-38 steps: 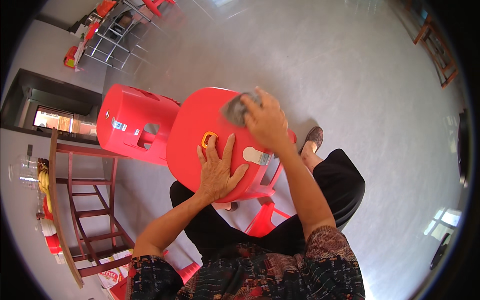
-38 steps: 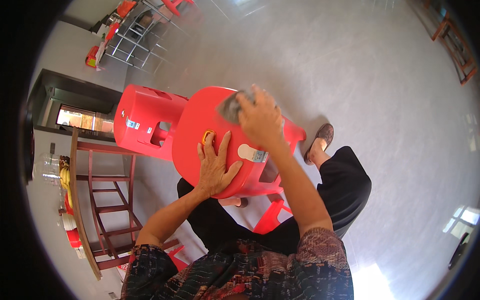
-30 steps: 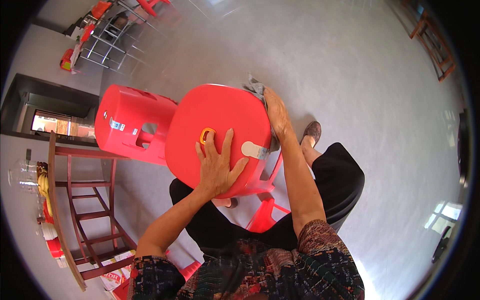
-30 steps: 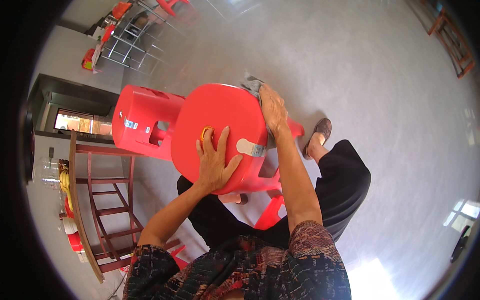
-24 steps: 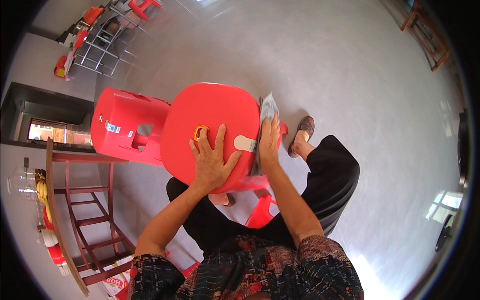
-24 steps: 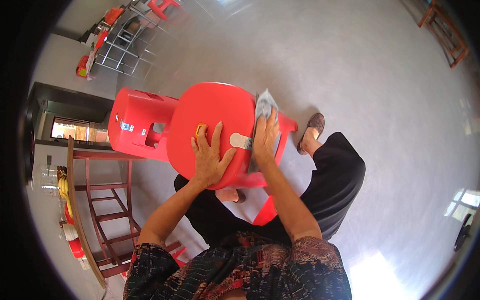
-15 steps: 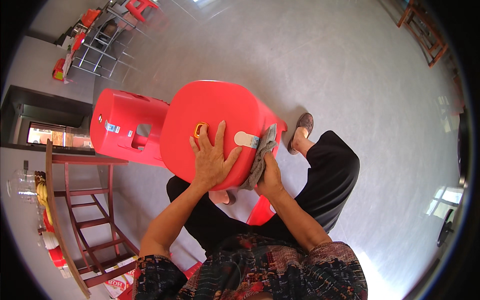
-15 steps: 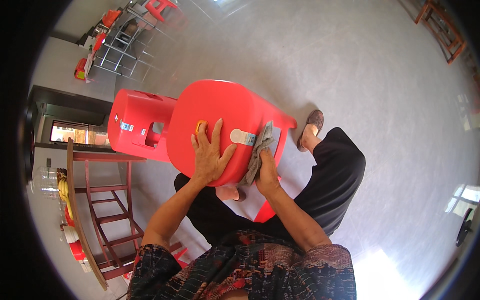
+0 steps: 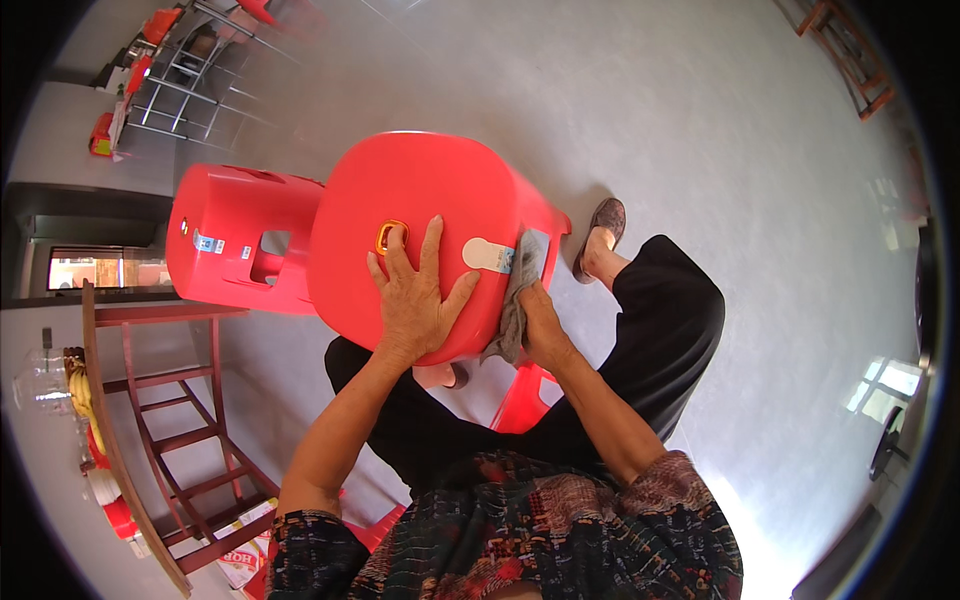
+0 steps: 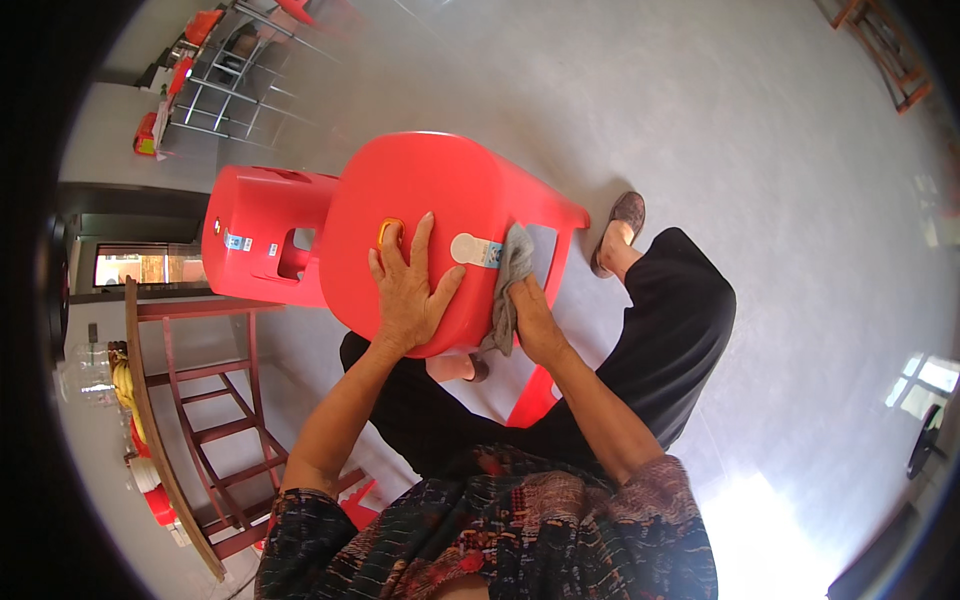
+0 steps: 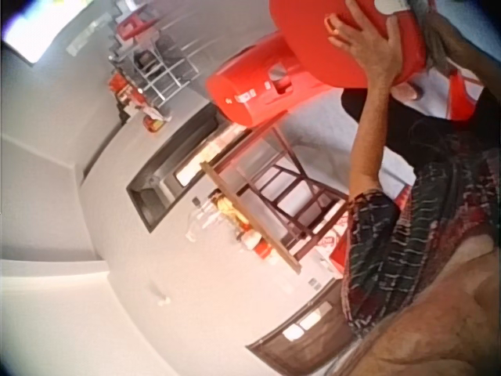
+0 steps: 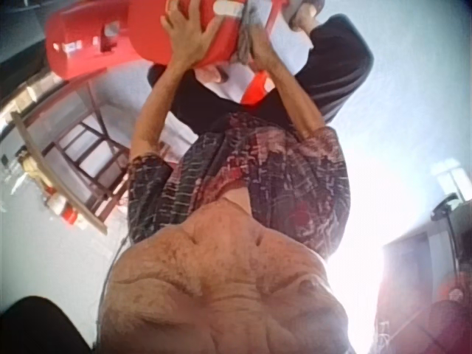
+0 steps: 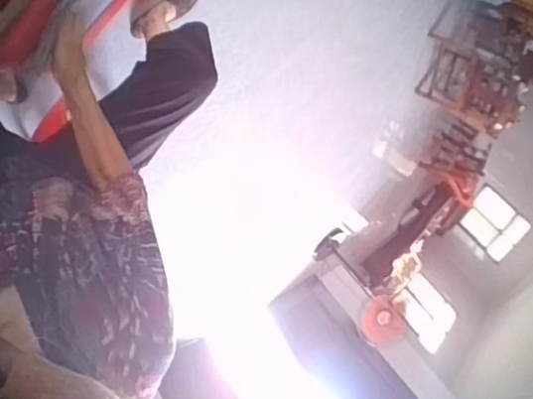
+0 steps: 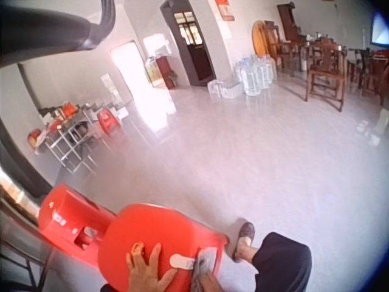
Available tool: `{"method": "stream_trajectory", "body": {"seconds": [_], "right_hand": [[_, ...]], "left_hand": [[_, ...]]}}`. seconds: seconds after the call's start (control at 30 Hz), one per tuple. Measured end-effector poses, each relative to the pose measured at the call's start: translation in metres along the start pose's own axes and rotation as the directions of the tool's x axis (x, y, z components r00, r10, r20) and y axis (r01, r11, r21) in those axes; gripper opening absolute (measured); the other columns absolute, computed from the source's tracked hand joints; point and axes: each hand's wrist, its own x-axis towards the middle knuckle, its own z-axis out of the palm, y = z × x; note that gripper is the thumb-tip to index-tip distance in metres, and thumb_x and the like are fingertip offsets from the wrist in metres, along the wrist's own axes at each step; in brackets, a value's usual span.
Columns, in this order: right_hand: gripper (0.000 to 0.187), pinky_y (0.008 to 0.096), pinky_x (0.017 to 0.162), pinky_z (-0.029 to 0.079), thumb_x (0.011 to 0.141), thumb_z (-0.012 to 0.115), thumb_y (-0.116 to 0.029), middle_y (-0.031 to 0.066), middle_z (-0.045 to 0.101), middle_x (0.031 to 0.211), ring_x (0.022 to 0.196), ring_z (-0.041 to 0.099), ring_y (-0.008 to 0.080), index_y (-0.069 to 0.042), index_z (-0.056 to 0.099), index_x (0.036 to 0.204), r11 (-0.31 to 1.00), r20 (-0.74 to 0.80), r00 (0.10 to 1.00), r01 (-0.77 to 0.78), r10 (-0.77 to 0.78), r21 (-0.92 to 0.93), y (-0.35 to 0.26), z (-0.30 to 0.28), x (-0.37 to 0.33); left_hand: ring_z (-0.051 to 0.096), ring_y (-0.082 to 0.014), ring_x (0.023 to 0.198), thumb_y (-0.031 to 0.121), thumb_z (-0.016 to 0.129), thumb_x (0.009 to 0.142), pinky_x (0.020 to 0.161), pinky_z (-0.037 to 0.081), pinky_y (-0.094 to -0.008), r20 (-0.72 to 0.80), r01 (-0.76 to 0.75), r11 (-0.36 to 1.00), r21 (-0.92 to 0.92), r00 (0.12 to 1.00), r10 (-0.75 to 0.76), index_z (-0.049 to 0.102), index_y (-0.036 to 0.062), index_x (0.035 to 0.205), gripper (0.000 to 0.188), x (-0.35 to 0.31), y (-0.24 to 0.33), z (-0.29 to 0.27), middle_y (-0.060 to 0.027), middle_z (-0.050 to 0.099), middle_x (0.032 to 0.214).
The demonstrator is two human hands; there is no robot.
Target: The person wipes a red plastic stool with a grey cloth, cleaning the top surface, sides, and legs. They rotate the stool to access different areas and eventually place it upright on the floor. The person then picks up a second red stool and begins wiping it as well.
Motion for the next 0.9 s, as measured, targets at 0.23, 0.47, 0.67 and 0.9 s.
{"method": "stream_trajectory", "body": {"seconds": [0.23,0.47,0.67,0.9], "right_hand": [[0.034,0.0345,0.078,0.048,0.091,0.044,-0.012,0.0129,0.057,0.114,0.097,0.056,0.0224,-0.002,0.047,0.124,0.895,-0.269,0.961,-0.179,0.070,-0.408,0.011,-0.083,0.047],[0.050,0.0514,0.102,0.034,0.085,0.052,-0.031,0.0297,0.042,0.132,0.116,0.046,0.0467,-0.008,0.043,0.128,0.585,-0.693,0.712,-0.516,-0.114,-0.626,0.086,-0.077,0.108],[0.064,0.0569,0.097,0.038,0.081,0.057,-0.036,0.0279,0.040,0.132,0.117,0.044,0.0519,-0.021,0.032,0.138,0.559,-0.700,0.697,-0.648,0.159,-0.518,0.100,-0.067,0.090],[0.052,0.0549,0.073,0.055,0.075,0.060,-0.006,0.0186,0.050,0.125,0.098,0.062,0.0333,-0.008,0.049,0.126,0.636,-0.256,0.839,-0.533,0.480,-0.558,0.070,-0.057,0.026]], "left_hand": [[0.022,-0.0408,0.134,0.051,0.054,0.086,0.109,0.009,-0.0601,0.013,0.017,1.000,-0.016,1.000,-0.017,0.028,0.0145,0.147,0.076,0.001,0.003,-0.002,-0.0269,0.022,0.142],[0.022,-0.0411,0.134,0.049,0.055,0.086,0.108,0.010,-0.0606,0.021,0.019,0.999,-0.028,1.000,-0.019,0.029,0.0137,0.147,0.075,0.000,0.002,-0.005,-0.0273,0.023,0.141],[0.023,-0.0406,0.135,0.050,0.055,0.086,0.108,0.011,-0.0607,0.000,0.023,1.000,-0.003,1.000,-0.023,0.029,0.0139,0.147,0.076,-0.004,-0.001,-0.001,-0.0269,0.023,0.142],[0.022,-0.0403,0.135,0.052,0.054,0.087,0.108,0.011,-0.0616,-0.008,0.034,0.999,-0.020,0.999,-0.034,0.029,0.0140,0.147,0.076,-0.002,-0.001,-0.003,-0.0274,0.023,0.142]]}}
